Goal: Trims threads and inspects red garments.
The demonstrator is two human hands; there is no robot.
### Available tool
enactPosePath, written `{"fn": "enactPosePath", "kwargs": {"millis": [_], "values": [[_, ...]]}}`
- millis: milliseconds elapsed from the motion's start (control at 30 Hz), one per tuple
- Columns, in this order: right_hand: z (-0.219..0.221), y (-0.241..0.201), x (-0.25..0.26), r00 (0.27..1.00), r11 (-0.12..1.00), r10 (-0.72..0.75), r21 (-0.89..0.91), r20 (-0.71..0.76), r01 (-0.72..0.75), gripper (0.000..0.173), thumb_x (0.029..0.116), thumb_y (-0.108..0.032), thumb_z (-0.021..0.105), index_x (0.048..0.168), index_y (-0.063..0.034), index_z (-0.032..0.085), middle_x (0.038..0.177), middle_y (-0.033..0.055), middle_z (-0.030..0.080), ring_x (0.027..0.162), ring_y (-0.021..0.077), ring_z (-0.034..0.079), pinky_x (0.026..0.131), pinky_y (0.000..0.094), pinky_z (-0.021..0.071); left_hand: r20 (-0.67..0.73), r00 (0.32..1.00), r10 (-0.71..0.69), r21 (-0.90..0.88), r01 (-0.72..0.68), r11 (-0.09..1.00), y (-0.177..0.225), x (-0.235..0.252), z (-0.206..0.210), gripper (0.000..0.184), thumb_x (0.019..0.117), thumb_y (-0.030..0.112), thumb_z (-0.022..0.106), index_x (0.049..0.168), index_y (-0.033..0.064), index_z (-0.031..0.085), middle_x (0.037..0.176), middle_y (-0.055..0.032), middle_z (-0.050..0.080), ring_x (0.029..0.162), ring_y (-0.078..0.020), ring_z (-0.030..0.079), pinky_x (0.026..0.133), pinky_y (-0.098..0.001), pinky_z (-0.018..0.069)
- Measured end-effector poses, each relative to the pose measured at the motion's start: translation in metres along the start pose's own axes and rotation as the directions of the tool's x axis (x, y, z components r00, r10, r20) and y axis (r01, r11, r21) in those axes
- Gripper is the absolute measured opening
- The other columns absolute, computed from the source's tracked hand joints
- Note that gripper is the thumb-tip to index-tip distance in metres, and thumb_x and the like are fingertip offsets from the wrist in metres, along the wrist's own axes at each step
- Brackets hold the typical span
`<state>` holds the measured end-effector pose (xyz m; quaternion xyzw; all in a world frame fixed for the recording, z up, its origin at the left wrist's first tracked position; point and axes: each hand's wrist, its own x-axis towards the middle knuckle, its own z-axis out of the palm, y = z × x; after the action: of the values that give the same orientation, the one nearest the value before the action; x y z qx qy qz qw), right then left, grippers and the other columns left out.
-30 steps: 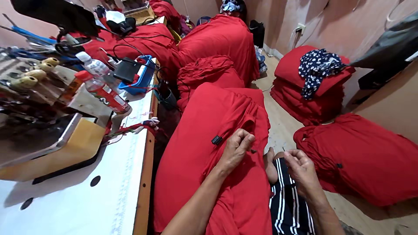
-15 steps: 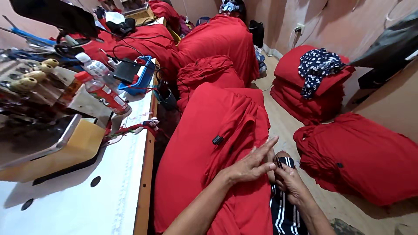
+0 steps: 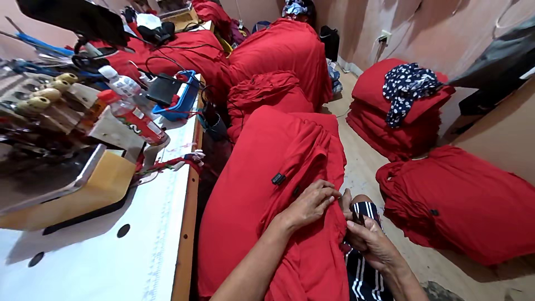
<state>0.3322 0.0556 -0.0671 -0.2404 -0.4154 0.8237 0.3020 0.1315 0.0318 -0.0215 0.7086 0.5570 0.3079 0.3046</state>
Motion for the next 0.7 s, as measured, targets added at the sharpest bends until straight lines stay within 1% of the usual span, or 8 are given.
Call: {"fn": "enactPosePath", "kwargs": {"millis": [167,300,400,533,600,633,667,700], "values": [[-0.002,0.004,0.004,0.992,0.999,-0.049,0.015,0.114,0.048,0.02,0.0937,-0.012,0.058,0.106,-0.0184,0.072,0.058,-0.0166,0.051,0.045,-0.0082,0.038,0.043,0.0106,0.0333,0.067,0.993,0.096,-0.044,-0.093,0.995,-0.003,-0.001,-0.001,0.032,0.1015,0.001,0.046,0.121,-0.005,0.07,0.136,-0.0266,0.06,0.135,-0.0387,0.051,0.117,-0.0461,0.0346],[-0.003,0.003,0.004,0.991,0.998,-0.063,0.002,0.117,0.063,0.018,0.0945,-0.013,0.058,0.105,-0.0184,0.072,0.058,-0.0168,0.05,0.044,-0.0081,0.038,0.043,0.0107,0.033,0.09,0.99,0.109,-0.069,-0.103,0.992,-0.002,-0.002,-0.002,0.027,0.1012,0.0,0.047,0.108,-0.0105,0.07,0.138,-0.0299,0.058,0.14,-0.0417,0.046,0.122,-0.0457,0.0267],[-0.006,0.003,0.004,0.983,0.998,-0.057,-0.011,0.173,0.06,0.012,0.0936,-0.016,0.063,0.1,-0.0223,0.072,0.058,-0.0179,0.05,0.046,-0.0088,0.039,0.044,0.0102,0.0338,0.033,0.989,0.141,-0.091,-0.138,0.986,-0.003,-0.001,-0.001,0.028,0.1026,0.001,0.042,0.103,-0.0144,0.066,0.133,-0.0307,0.06,0.138,-0.0387,0.049,0.121,-0.0416,0.0296],[-0.009,0.003,0.004,0.963,0.995,-0.017,-0.09,0.269,0.043,0.004,0.0917,-0.022,0.069,0.093,-0.0248,0.072,0.063,-0.0182,0.058,0.051,-0.0086,0.047,0.049,0.0109,0.0415,-0.108,0.977,0.182,-0.155,-0.197,0.968,-0.002,-0.001,-0.002,0.033,0.1051,0.004,0.038,0.106,-0.0146,0.065,0.125,-0.0267,0.066,0.135,-0.0325,0.054,0.119,-0.0399,0.0348],[-0.009,0.002,0.003,0.971,0.991,-0.029,-0.119,0.237,0.059,0.006,0.092,-0.02,0.067,0.094,-0.0233,0.071,0.066,-0.0171,0.061,0.051,-0.0082,0.049,0.049,0.0115,0.0425,-0.153,0.977,0.148,-0.138,-0.169,0.976,0.0,-0.003,-0.005,0.033,0.1059,0.006,0.038,0.108,-0.0126,0.065,0.118,-0.0227,0.069,0.124,-0.025,0.061,0.111,-0.0366,0.0427],[-0.009,0.0,0.003,0.977,0.987,-0.049,-0.143,0.205,0.079,0.005,0.0921,-0.02,0.067,0.094,-0.0233,0.069,0.067,-0.0174,0.061,0.051,-0.0084,0.048,0.049,0.0112,0.0419,-0.183,0.975,0.122,-0.117,-0.145,0.983,0.002,-0.005,-0.006,0.032,0.1057,0.007,0.039,0.106,-0.0105,0.066,0.109,-0.0184,0.07,0.111,-0.0178,0.064,0.102,-0.0322,0.0468],[-0.01,-0.003,0.001,0.982,0.98,-0.074,-0.171,0.176,0.105,0.003,0.0919,-0.021,0.067,0.093,-0.0239,0.068,0.066,-0.0182,0.06,0.051,-0.009,0.046,0.049,0.0107,0.0402,-0.209,0.973,0.103,-0.106,-0.127,0.986,0.004,-0.006,-0.008,0.031,0.1055,0.007,0.039,0.104,-0.0085,0.066,0.1,-0.0137,0.068,0.097,-0.0113,0.062,0.092,-0.0273,0.0471],[-0.009,-0.006,0.0,0.981,0.969,-0.102,-0.206,0.166,0.136,0.004,0.0921,-0.021,0.066,0.092,-0.024,0.068,0.066,-0.0191,0.058,0.052,-0.0095,0.045,0.049,0.0103,0.0387,-0.23,0.969,0.088,-0.119,-0.118,0.986,0.005,-0.007,-0.01,0.03,0.105,0.007,0.04,0.102,-0.0071,0.066,0.094,-0.0098,0.066,0.09,-0.0068,0.059,0.086,-0.024,0.0463]]}}
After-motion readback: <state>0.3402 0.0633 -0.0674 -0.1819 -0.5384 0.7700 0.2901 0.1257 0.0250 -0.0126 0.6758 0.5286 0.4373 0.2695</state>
